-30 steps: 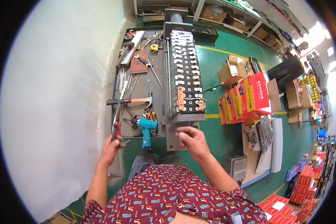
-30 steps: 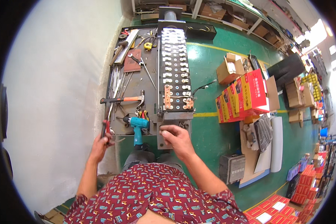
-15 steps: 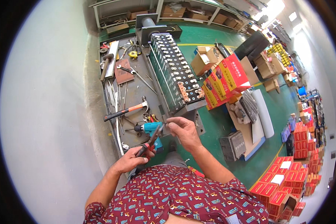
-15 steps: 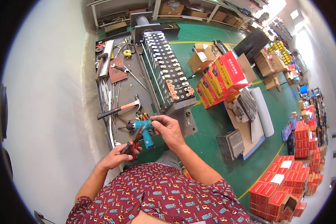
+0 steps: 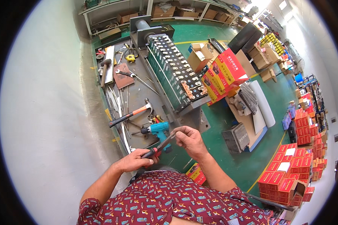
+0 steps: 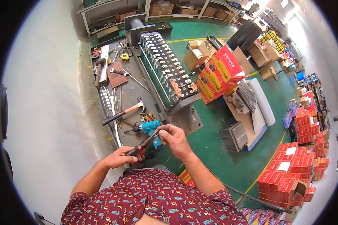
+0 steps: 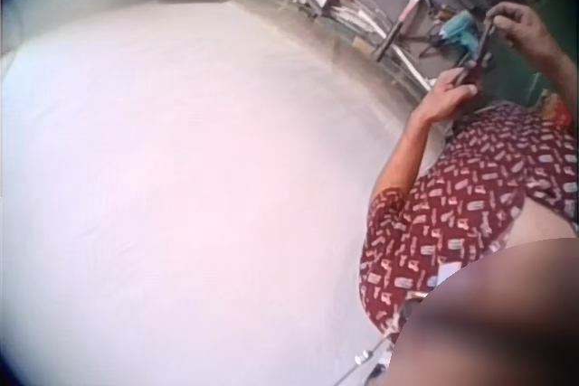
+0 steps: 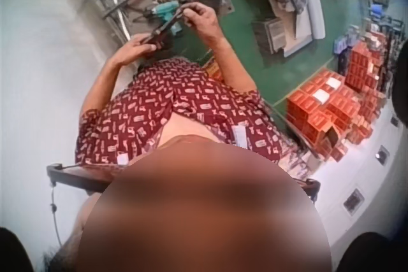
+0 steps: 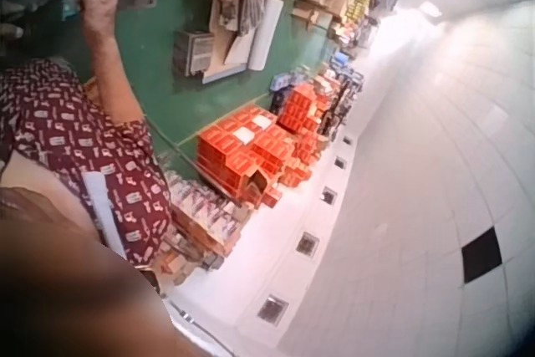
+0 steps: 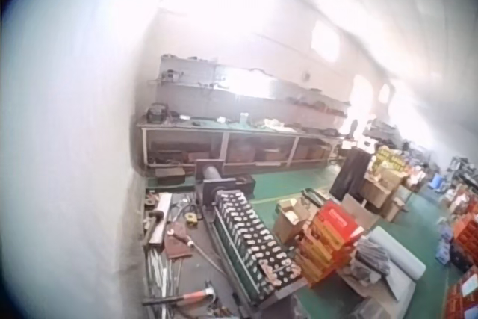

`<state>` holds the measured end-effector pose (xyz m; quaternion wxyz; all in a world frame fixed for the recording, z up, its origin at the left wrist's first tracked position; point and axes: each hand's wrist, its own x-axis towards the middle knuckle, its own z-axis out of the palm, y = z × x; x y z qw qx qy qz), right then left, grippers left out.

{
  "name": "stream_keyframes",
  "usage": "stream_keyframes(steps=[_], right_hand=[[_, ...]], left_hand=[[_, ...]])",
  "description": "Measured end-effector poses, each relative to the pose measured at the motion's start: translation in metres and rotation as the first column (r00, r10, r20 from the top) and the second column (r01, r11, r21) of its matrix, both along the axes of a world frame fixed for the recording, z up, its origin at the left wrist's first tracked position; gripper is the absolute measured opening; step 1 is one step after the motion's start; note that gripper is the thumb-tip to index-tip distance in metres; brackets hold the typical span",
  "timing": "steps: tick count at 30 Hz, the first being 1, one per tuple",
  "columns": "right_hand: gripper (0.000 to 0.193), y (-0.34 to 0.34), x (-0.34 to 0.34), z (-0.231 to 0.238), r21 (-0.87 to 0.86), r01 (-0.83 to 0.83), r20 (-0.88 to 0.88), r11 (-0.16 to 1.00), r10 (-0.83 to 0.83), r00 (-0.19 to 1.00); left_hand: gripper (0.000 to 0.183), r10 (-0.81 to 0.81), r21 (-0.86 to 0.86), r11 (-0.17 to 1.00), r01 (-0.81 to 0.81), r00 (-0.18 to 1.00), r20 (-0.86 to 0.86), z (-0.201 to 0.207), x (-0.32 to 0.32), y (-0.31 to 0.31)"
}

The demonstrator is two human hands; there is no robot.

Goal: The person uses a cordless drill and pliers to fasten components and connect wires on a large battery pack assembly. They repeatedly drill into terminals, strip wire ends, and attach connectors to the battery cells.

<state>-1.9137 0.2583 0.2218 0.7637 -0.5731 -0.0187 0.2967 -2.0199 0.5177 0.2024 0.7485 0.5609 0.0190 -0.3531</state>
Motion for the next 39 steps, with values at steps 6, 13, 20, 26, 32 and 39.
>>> stream_keyframes(steps=[6,13,20,26,32,39], right_hand=[[0.022,-0.002,0.011,-0.011,-0.02,-0.063,0.043,0.998,0.064,0.997],[0.023,-0.009,0.029,-0.009,-0.033,-0.175,0.035,0.984,0.177,0.984],[0.024,-0.002,0.034,-0.016,-0.027,-0.202,0.051,0.979,0.203,0.978],[0.02,-0.009,0.036,-0.027,-0.019,-0.139,0.034,0.99,0.139,0.99],[0.024,-0.048,0.083,-0.04,-0.152,0.258,0.184,0.954,-0.229,0.956],[0.017,-0.062,0.157,-0.055,-0.522,0.477,0.585,0.707,-0.11,0.804]], left_hand=[[0.029,-0.026,0.039,0.999,0.026,1.0,0.006,0.013,0.006,0.003],[0.03,0.021,0.085,0.996,-0.021,1.0,-0.008,0.008,0.01,-0.005],[0.026,0.014,0.061,0.998,-0.014,1.0,0.0,0.003,0.012,-0.004],[0.021,0.054,0.081,0.995,-0.054,0.999,0.003,-0.009,0.017,-0.011],[0.019,0.145,0.082,0.986,-0.143,0.989,-0.017,-0.017,0.021,-0.014],[0.016,0.165,0.102,0.982,-0.161,0.986,-0.034,-0.02,0.022,-0.012]])
